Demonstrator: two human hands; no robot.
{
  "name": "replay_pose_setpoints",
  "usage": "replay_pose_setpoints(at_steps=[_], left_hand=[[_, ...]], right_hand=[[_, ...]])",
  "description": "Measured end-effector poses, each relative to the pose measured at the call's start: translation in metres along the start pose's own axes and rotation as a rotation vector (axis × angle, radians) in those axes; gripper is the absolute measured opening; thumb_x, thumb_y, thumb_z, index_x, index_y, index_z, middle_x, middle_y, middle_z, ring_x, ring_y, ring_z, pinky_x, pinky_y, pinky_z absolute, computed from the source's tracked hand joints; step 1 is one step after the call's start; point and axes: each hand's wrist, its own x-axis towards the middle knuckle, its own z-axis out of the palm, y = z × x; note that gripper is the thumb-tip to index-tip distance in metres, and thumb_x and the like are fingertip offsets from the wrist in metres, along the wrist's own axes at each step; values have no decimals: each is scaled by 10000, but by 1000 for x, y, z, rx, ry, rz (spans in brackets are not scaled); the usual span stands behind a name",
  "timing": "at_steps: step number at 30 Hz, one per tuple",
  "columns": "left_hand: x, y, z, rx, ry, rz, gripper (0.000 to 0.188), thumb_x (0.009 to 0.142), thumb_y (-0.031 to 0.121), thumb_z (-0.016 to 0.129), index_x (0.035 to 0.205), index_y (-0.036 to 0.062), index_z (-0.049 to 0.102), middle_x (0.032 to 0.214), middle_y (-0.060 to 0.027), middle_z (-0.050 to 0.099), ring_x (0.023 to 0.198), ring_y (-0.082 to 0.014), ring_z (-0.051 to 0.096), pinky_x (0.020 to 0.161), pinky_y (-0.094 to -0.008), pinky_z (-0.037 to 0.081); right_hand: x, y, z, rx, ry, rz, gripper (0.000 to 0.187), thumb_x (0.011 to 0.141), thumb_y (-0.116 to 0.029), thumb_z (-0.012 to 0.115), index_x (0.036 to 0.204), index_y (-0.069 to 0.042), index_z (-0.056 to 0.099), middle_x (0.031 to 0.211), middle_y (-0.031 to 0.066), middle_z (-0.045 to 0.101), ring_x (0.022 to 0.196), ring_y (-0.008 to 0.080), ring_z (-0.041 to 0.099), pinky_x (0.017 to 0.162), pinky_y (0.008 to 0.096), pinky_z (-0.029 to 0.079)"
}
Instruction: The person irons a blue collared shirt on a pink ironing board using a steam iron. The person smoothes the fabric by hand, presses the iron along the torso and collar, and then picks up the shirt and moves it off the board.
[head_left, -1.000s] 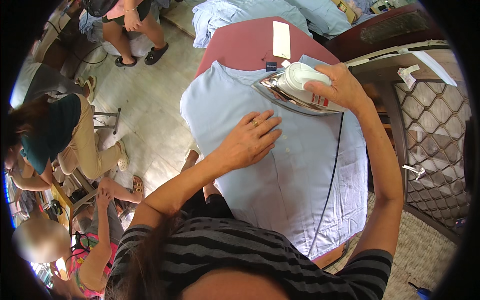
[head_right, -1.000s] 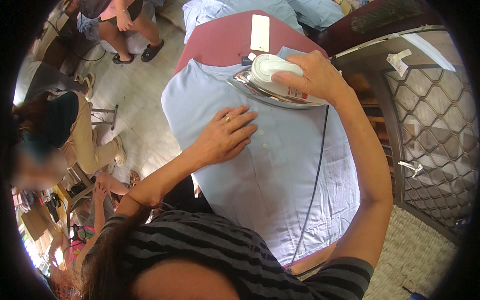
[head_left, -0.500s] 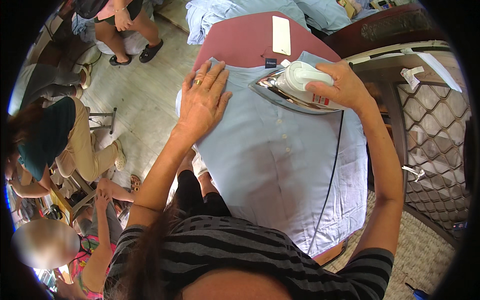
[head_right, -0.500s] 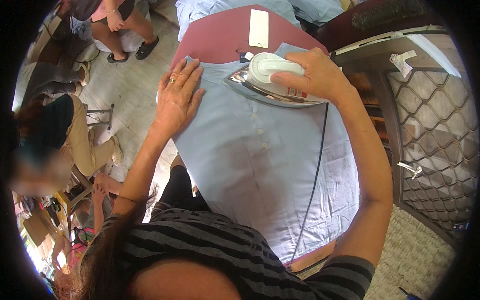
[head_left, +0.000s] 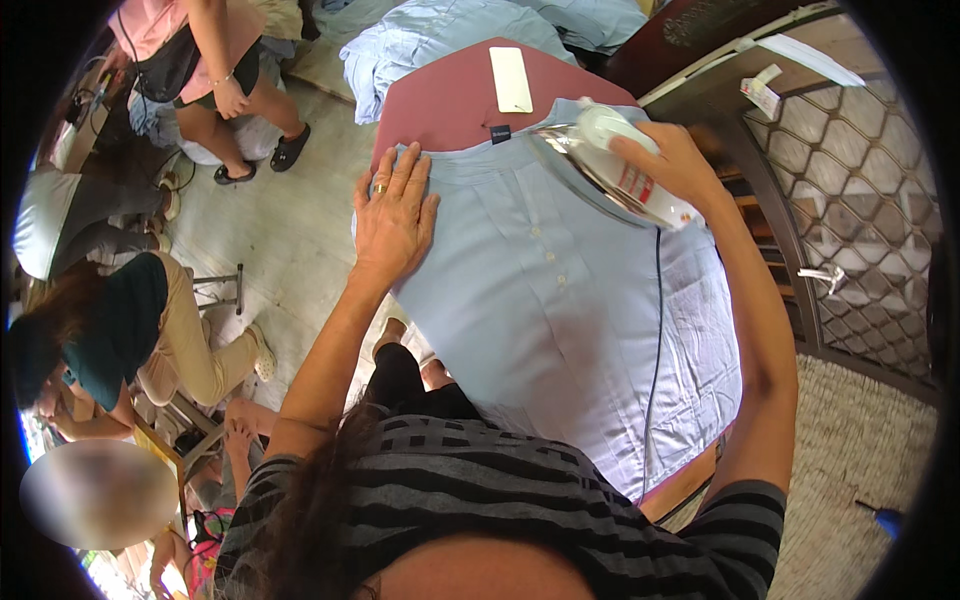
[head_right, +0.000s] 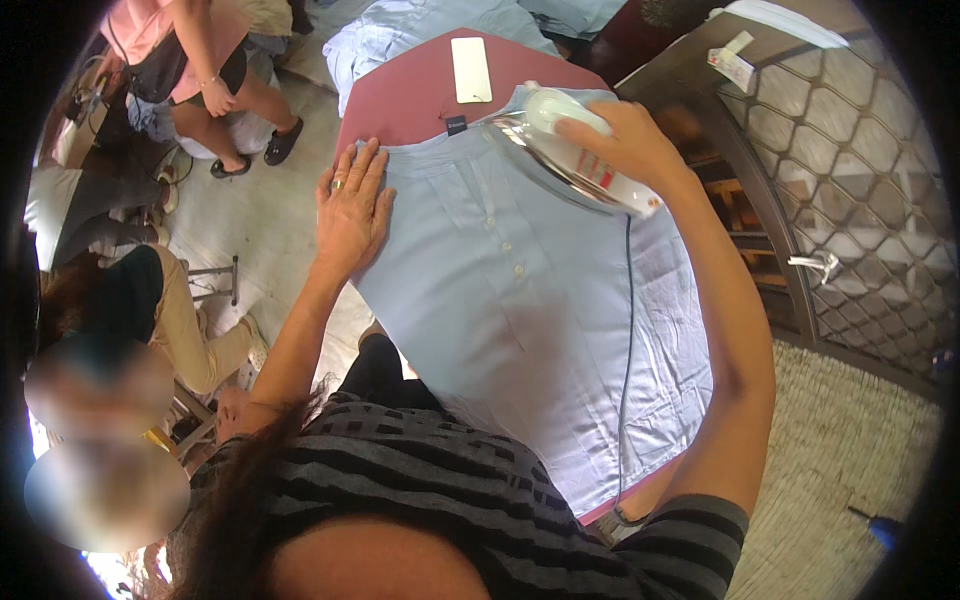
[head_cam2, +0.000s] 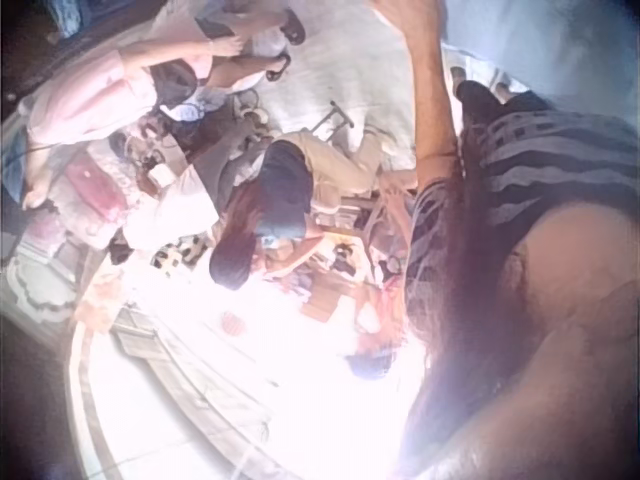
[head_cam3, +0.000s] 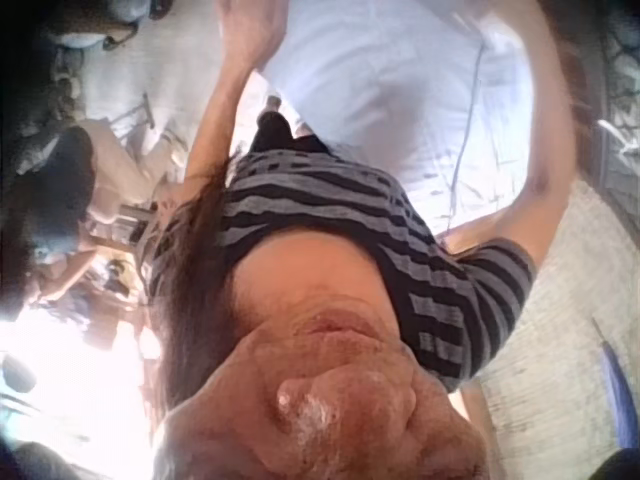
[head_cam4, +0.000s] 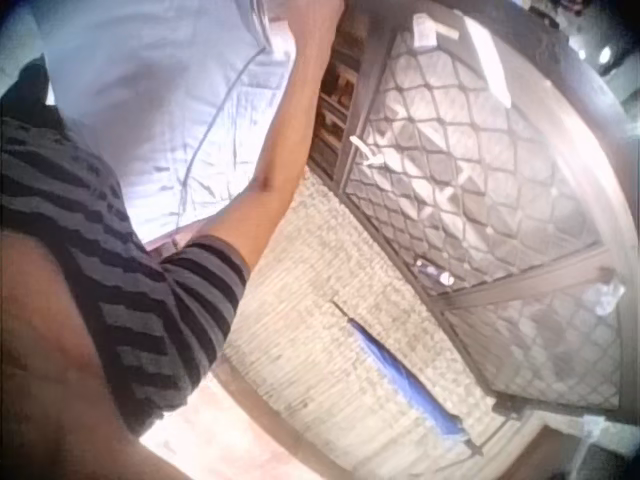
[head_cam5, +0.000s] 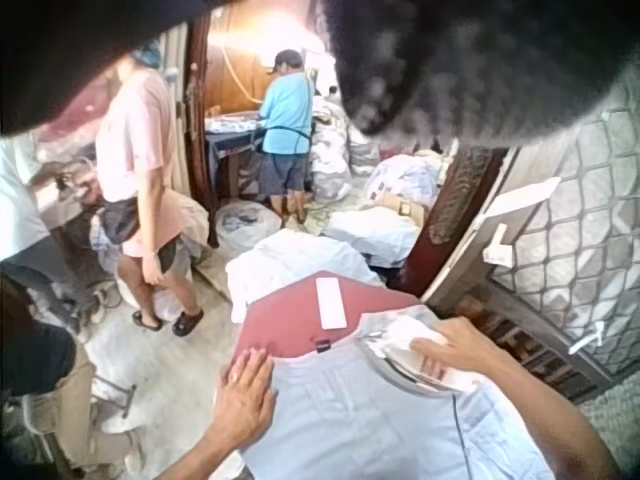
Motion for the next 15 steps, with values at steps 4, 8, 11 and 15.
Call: replay_pose_setpoints(at_steps=[4,8,11,15], left_hand=[[0,9,-5,-33,9,106,512,943,259,595,1419,88,515,1562,-67,406,1469,-302,318,1163,-537,219],[1,41,-17,-170,-78,341,558,921,286,629,1431,98,502,1586,-59,368,1487,-290,288,1164,-540,209],[-4,42,-6,-170,-179,374,559,928,308,626,1428,92,500,1584,-66,368,1487,-300,279,1160,-536,210],[20,47,-6,-203,-178,378,471,933,273,622,1360,85,562,1528,-81,435,1448,-313,328,1131,-526,247]], right_hand=[[-83,6,-24,40,195,299,477,947,-442,620,892,32,640,699,85,595,629,130,541,606,333,449],[-174,-21,-34,307,237,564,321,975,-323,608,832,-38,568,672,-18,504,593,60,441,536,266,362],[-225,-45,-15,421,315,629,259,979,-268,603,843,-49,574,673,-40,502,580,32,437,514,246,347],[-259,-79,16,608,362,757,220,975,-238,615,911,-28,613,662,-30,532,526,40,457,478,225,349]])
